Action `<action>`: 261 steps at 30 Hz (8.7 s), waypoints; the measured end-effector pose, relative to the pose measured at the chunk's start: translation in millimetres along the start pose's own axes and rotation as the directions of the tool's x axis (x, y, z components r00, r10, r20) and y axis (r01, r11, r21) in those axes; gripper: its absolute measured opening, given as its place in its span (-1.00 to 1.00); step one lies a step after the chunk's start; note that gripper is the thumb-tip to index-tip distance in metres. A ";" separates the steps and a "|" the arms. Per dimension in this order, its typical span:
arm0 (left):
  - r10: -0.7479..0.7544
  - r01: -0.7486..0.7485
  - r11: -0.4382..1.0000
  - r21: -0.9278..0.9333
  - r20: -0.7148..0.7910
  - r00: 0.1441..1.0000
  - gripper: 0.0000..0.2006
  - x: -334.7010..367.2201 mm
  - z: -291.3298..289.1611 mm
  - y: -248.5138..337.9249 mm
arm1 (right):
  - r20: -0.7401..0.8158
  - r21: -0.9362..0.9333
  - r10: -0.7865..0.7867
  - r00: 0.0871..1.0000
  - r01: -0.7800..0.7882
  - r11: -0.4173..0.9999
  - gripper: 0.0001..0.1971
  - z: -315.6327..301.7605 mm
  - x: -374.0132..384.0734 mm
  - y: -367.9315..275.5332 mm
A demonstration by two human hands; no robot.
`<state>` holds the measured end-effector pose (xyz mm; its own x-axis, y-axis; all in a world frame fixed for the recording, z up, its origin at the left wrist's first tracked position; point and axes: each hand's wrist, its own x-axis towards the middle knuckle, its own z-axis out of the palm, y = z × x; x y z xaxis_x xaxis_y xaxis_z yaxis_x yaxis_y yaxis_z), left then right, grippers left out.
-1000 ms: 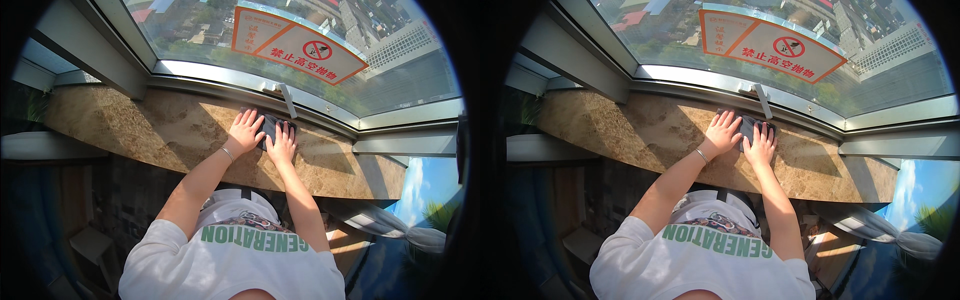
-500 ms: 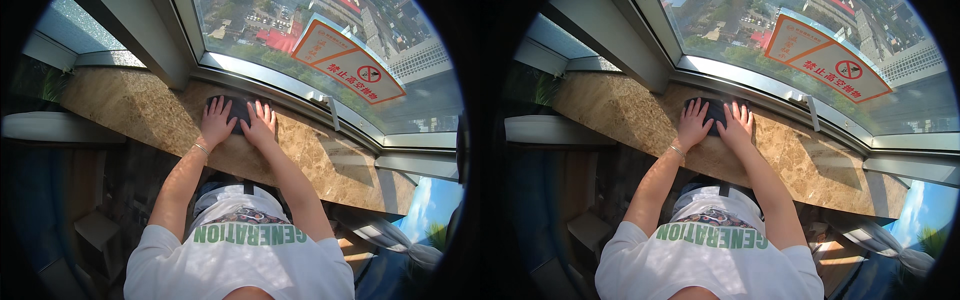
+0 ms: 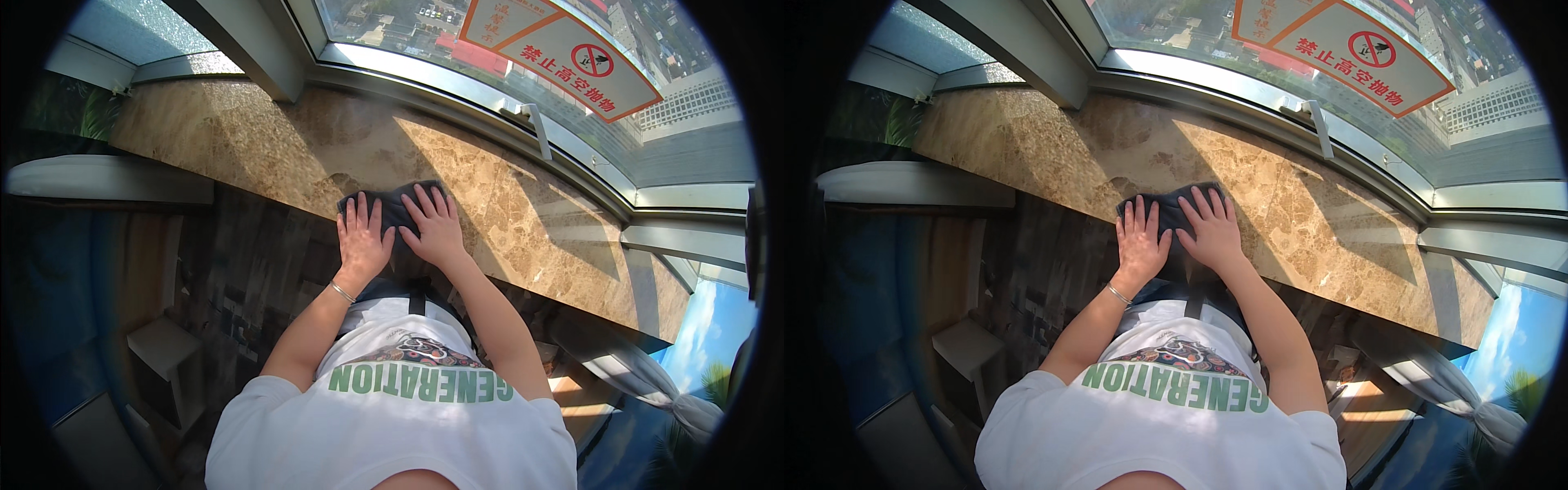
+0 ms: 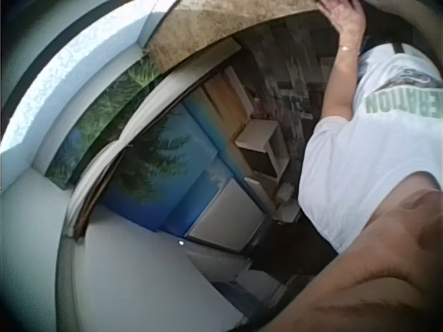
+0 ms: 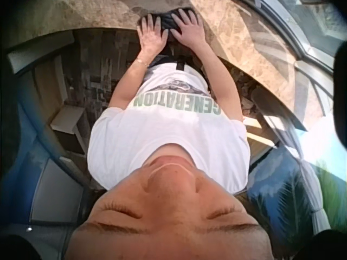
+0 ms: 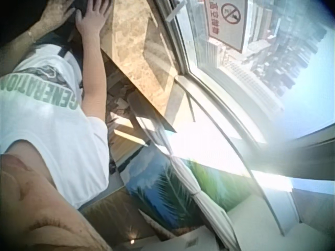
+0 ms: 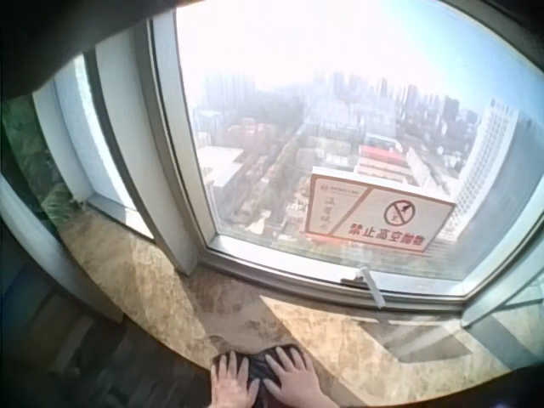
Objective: The person wipes a large window and the surrounding window sill using a dark cloth. They clean the glass surface and the sill area repeatedly, moving the cloth across different sections of the window.
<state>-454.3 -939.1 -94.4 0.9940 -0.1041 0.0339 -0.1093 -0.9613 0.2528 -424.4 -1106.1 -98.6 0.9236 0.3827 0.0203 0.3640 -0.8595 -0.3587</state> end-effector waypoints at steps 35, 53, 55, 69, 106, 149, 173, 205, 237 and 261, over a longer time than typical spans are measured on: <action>0.240 -0.278 0.956 0.097 0.289 0.927 -0.08 43.2 -50.4 -104.6 | -0.051 0.057 -0.161 0.986 0.164 0.985 -0.24 26.3 45.1 -57.7; 0.753 -0.725 0.658 -0.202 0.173 0.635 -0.15 11.4 70.7 229.0 | -0.274 -0.088 0.417 0.866 -0.455 0.886 -0.27 -51.7 -225.5 158.1; 0.767 -0.742 0.642 -0.195 0.170 0.619 -0.16 5.3 83.7 270.7 | -0.295 -0.113 0.484 0.824 -0.533 0.839 -0.28 -59.6 -253.9 184.2; 0.818 -0.786 0.573 -0.232 0.215 0.533 -0.36 -44.9 124.4 399.4 | -0.275 0.027 0.813 0.513 -0.841 0.540 -0.34 -78.9 -336.2 248.0; 0.343 -0.436 0.769 -0.468 -0.272 0.899 -0.50 192.8 11.8 193.1 | -0.275 0.429 0.261 0.925 -0.124 0.895 -0.45 -132.4 35.1 158.5; 0.386 -0.469 0.856 0.218 -0.873 0.299 -0.50 340.8 -155.0 243.9 | -0.805 -0.554 -0.409 0.430 -0.294 0.779 -0.53 -312.1 148.6 163.2; 0.440 -0.503 0.806 0.311 -0.884 0.160 -0.46 344.4 -289.2 314.2 | -0.904 -0.427 -0.368 0.217 -0.447 0.786 -0.45 -464.2 131.8 141.9; 0.573 -0.580 0.717 0.386 -0.800 0.177 -0.43 311.3 -223.0 465.5 | -0.937 -0.316 -0.212 0.279 -0.410 0.856 -0.25 -483.7 13.7 270.2; 0.578 -0.565 0.700 0.437 -0.811 0.089 -0.55 304.2 -244.5 548.7 | -0.971 -0.232 -0.185 0.150 -0.412 0.881 -0.40 -527.5 -8.0 304.9; 0.592 -0.520 0.747 0.414 -0.770 0.238 -0.51 308.6 -206.4 438.3 | -0.957 -0.242 -0.154 0.246 -0.387 0.890 -0.37 -446.5 28.8 275.9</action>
<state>-196.7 -1340.0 226.4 0.1670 -0.3978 0.9022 -0.5956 -0.7699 -0.2292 -243.8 -1483.6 219.7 0.2856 -0.0981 0.9533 -0.0041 -0.9949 -0.1012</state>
